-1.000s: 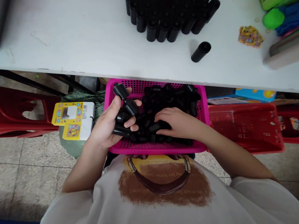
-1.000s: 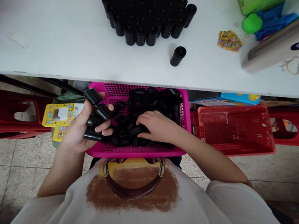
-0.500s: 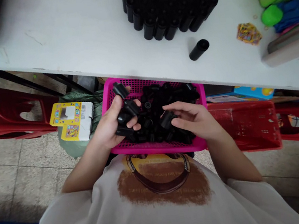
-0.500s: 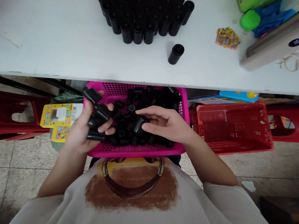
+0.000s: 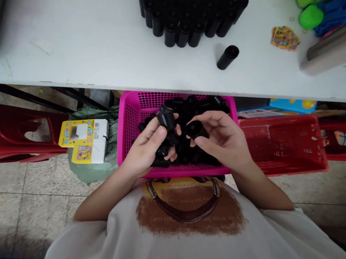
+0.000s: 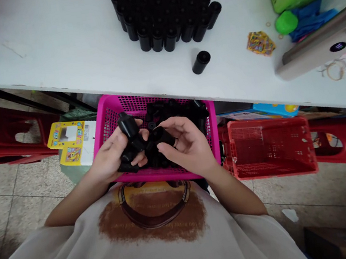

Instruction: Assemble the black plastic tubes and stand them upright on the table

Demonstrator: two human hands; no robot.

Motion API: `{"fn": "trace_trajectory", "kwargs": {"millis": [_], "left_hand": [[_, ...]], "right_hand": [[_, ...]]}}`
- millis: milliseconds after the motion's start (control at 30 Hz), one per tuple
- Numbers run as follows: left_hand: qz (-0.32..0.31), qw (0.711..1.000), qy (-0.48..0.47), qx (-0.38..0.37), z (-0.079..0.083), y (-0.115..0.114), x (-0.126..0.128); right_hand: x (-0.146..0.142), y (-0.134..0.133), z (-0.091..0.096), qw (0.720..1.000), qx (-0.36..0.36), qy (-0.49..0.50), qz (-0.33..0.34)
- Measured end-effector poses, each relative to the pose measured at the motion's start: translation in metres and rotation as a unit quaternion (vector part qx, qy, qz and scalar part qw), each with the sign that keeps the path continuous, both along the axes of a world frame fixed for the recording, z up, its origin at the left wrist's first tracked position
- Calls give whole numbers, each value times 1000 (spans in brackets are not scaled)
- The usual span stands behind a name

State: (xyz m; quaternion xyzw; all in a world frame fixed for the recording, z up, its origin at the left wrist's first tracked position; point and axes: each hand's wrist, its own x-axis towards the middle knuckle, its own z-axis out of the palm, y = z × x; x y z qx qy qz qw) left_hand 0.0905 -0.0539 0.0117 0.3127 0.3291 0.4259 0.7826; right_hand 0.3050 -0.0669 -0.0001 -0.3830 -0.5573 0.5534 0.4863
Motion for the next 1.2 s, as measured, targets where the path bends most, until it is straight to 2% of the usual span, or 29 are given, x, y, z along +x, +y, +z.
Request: {"fn": "trace_trajectory", "kwargs": {"millis": [67, 167, 300, 433, 567, 633, 700, 800, 967, 1033, 1100, 1133, 1200], "left_hand": [[-40, 997, 60, 37, -1, -3, -4], [-108, 975, 173, 87, 2, -5, -9], [-159, 944, 253, 142, 9, -4, -12], [-190, 929, 275, 158, 13, -2, -14], [-234, 916, 287, 151, 15, 1, -17], [-262, 919, 268, 126, 14, 1, -18], [-279, 927, 231, 99, 10, 0, -19], [-259, 946, 176, 84, 0, -3, -15], [-120, 983, 129, 51, -13, -3, -5], [-90, 993, 76, 17, -11, -1, -3], [-57, 998, 0, -35, -7, 3, -2], [-39, 996, -36, -68, -4, 5, -2], [-10, 986, -92, -138, 2, 9, -3]], "right_hand": [[1, 0, 6, 998, 33, -34, -30], [5, 4, 14, 992, 79, -75, -64], [10, 11, 17, 993, 100, -67, -21], [14, 16, 19, 982, 139, -124, -16], [20, 19, 28, 951, 216, -222, -15], [24, 22, 34, 939, 236, -250, 19], [28, 25, 37, 935, 238, -250, 80], [25, 24, 33, 928, 236, -249, 148], [8, 16, 22, 905, 248, -287, 193], [11, 20, 22, 909, 266, -297, 124], [25, 33, 20, 909, 272, -313, -38], [36, 44, 18, 897, 264, -327, -136], [61, 69, 8, 845, 232, -364, -315]]}}
